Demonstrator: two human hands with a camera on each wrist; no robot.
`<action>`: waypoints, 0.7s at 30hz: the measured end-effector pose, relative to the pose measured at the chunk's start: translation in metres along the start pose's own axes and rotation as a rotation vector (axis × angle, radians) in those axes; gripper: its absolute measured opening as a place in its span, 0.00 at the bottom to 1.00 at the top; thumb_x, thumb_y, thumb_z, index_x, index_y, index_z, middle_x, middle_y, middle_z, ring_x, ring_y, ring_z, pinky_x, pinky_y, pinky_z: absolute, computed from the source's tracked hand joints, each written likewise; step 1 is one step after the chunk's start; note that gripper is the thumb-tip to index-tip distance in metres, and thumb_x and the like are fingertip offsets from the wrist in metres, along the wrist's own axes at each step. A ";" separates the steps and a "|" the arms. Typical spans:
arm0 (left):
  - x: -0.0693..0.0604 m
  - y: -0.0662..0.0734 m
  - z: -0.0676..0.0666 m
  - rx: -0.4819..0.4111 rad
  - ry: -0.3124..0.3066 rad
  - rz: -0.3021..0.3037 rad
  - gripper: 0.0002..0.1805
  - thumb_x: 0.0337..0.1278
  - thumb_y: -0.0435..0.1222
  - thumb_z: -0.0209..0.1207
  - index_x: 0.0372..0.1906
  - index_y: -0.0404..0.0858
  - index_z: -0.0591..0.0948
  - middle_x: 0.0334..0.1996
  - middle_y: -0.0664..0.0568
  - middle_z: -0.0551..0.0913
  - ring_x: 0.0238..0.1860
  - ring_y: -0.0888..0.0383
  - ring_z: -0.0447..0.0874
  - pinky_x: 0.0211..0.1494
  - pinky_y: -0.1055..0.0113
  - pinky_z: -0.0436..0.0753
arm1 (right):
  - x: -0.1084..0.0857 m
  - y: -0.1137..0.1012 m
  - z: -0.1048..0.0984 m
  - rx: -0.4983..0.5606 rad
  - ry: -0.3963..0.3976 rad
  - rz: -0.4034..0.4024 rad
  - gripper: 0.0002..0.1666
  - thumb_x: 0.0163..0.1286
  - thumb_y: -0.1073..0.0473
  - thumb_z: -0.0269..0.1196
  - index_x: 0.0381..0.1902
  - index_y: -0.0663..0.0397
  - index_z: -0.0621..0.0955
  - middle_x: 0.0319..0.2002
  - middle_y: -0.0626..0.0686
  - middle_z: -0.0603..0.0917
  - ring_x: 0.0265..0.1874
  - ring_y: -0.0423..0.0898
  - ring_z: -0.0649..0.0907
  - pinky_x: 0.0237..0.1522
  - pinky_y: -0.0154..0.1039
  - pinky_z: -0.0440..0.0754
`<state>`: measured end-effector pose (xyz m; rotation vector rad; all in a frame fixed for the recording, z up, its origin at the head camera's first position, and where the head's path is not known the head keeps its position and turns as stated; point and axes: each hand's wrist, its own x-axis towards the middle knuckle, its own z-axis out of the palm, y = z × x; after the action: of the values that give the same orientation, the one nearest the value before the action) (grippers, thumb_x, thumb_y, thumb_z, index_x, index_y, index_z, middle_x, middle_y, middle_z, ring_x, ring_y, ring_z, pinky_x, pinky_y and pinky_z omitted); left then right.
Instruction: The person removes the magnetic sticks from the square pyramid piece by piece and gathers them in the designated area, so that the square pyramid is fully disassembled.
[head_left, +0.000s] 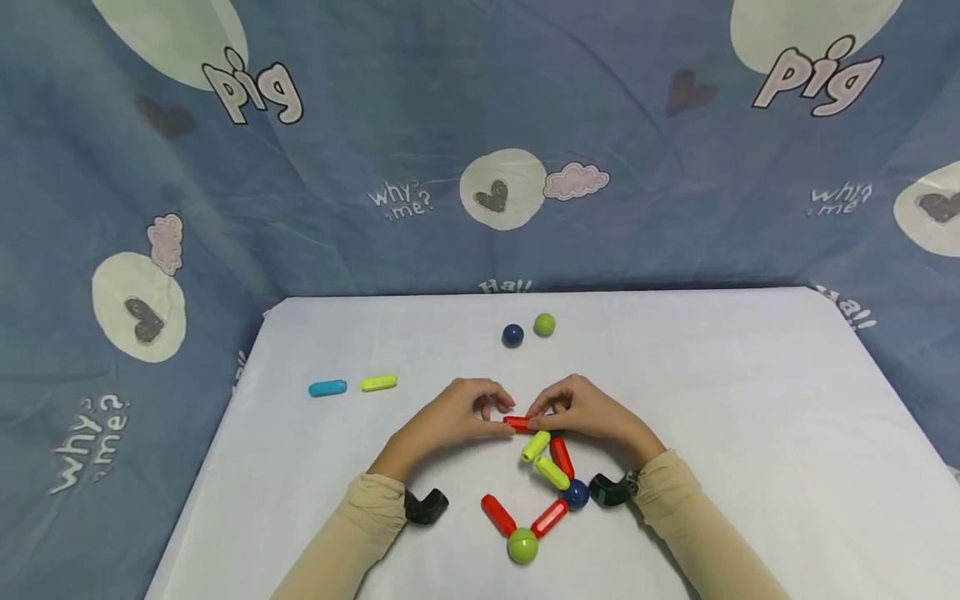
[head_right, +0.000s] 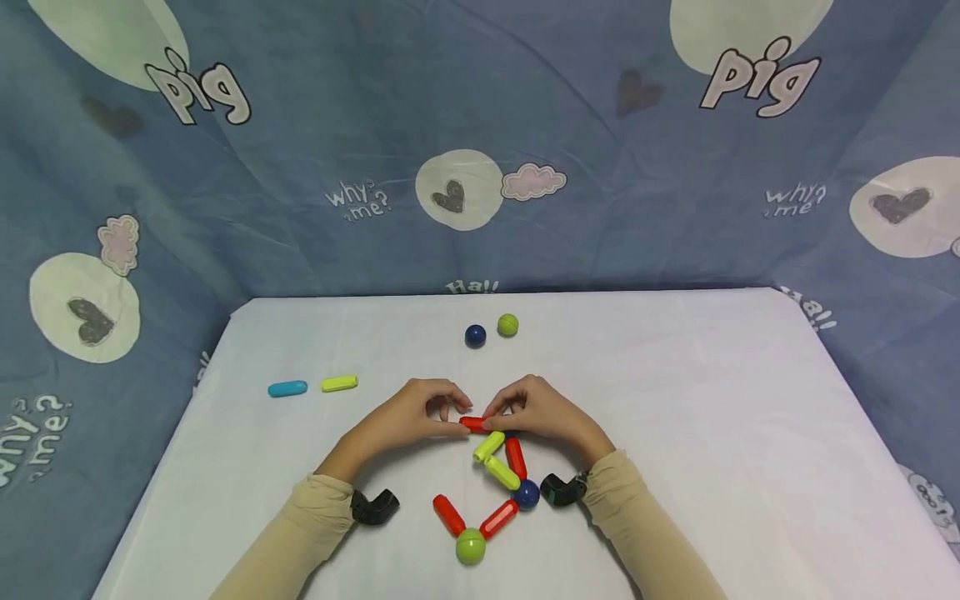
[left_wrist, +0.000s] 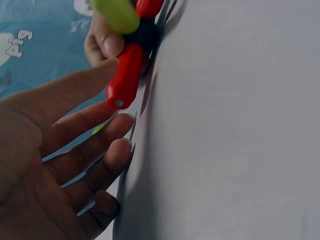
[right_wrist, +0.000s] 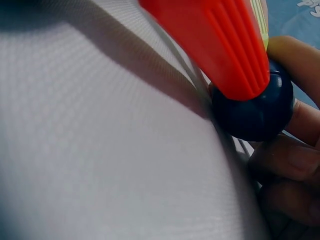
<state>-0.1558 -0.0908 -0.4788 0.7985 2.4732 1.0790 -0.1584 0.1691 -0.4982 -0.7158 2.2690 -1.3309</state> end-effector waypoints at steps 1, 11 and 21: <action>-0.002 0.001 0.002 -0.003 -0.006 0.004 0.16 0.54 0.44 0.76 0.47 0.46 0.88 0.38 0.61 0.87 0.31 0.66 0.77 0.38 0.71 0.78 | 0.000 0.000 0.000 0.001 -0.003 -0.004 0.07 0.66 0.53 0.74 0.39 0.47 0.91 0.17 0.43 0.73 0.17 0.35 0.67 0.25 0.30 0.63; -0.009 0.004 0.014 0.018 0.004 0.028 0.12 0.57 0.41 0.75 0.45 0.46 0.88 0.33 0.61 0.84 0.32 0.65 0.76 0.38 0.72 0.76 | -0.005 0.003 -0.004 0.048 -0.080 -0.039 0.09 0.68 0.55 0.71 0.45 0.47 0.90 0.27 0.47 0.88 0.20 0.35 0.77 0.26 0.29 0.74; -0.008 0.004 0.016 0.042 0.014 0.009 0.11 0.56 0.41 0.75 0.43 0.47 0.89 0.34 0.61 0.84 0.33 0.63 0.75 0.38 0.72 0.76 | -0.007 0.003 -0.012 0.066 -0.149 -0.048 0.17 0.64 0.60 0.72 0.51 0.49 0.88 0.31 0.49 0.88 0.27 0.38 0.81 0.30 0.31 0.79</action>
<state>-0.1403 -0.0845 -0.4855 0.8182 2.5140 1.0420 -0.1605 0.1825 -0.4948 -0.8224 2.0942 -1.3215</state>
